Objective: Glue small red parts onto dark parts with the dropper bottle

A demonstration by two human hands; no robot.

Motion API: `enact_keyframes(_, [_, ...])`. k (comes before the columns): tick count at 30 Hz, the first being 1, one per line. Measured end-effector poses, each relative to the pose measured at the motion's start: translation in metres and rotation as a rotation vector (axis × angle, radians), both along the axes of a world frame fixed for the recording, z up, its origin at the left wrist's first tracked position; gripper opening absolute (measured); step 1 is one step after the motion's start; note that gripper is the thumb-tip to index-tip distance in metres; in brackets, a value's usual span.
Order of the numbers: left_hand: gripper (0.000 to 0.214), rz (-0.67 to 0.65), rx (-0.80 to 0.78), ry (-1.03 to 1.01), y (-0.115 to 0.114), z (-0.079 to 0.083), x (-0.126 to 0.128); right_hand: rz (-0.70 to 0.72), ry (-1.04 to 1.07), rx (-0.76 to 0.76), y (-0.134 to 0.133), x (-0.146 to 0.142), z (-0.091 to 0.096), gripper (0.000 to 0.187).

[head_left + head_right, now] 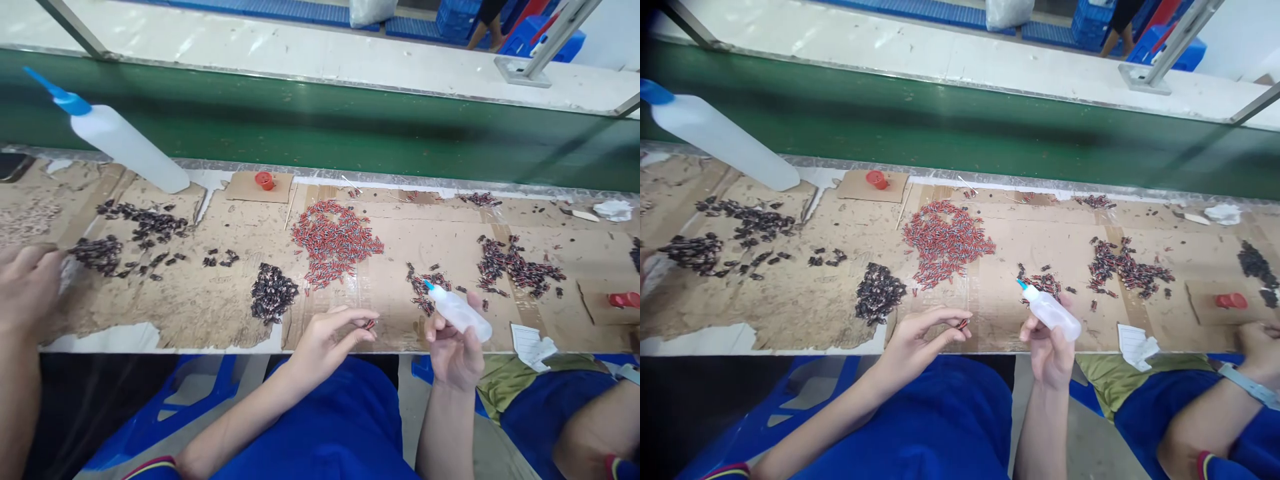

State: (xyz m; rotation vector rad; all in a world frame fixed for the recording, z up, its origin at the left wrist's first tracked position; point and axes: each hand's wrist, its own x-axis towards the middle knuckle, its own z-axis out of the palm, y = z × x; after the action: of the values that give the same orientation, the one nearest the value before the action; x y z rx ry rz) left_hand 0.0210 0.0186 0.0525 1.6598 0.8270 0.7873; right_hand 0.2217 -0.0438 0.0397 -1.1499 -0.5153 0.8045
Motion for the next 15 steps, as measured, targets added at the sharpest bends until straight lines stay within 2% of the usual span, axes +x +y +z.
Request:
enact_keyframes(5, [0.021, 0.009, 0.153, -0.010, 0.000, 0.003, -0.002, 0.142, -0.041, -0.026, 0.003, -0.027, 0.004, 0.042])
enact_keyframes(9, [0.020, 0.072, 0.168, 0.065, 0.000, 0.000, -0.004, 0.273, -0.032, -0.038, 0.005, -0.048, 0.012, 0.054])
enact_keyframes(15, [0.015, 0.074, 0.304, 0.041, 0.003, -0.001, -0.008, 0.288, -0.052, -0.069, 0.008, -0.059, 0.023, 0.057])
